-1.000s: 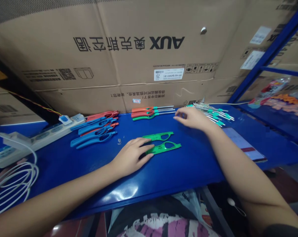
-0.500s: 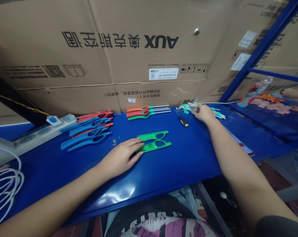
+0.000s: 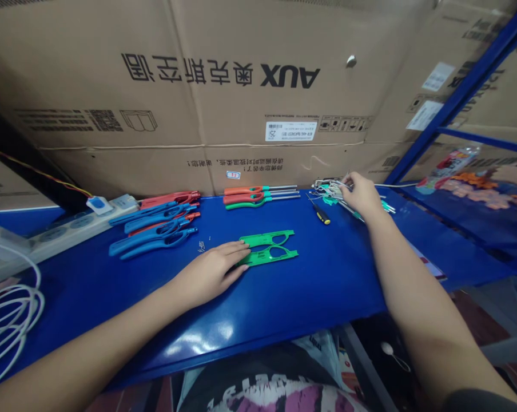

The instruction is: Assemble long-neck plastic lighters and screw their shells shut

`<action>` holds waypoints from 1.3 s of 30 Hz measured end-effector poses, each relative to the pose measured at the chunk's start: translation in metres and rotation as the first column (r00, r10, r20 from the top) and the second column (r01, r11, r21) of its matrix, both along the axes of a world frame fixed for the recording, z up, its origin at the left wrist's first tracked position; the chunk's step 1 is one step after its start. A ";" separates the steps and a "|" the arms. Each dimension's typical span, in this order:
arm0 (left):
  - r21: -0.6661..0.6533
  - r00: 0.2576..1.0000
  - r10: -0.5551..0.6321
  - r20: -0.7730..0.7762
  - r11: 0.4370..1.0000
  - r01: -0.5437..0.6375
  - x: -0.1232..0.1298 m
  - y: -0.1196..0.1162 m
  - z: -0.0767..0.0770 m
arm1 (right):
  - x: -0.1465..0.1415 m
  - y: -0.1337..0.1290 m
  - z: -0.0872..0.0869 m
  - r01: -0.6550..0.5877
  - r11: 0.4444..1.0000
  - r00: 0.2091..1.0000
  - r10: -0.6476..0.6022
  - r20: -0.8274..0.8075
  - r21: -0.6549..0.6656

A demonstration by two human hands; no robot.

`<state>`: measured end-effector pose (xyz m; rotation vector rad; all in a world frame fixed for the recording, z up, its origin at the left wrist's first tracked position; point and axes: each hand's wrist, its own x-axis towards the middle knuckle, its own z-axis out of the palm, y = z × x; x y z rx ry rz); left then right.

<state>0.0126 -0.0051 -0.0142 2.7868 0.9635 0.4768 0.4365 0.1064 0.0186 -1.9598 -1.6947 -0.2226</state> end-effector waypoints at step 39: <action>-0.032 0.999 0.027 -0.018 0.999 -0.028 -0.002 -0.001 0.005 | -0.036 0.000 0.004 -0.137 0.988 0.904 0.153 -0.399 0.069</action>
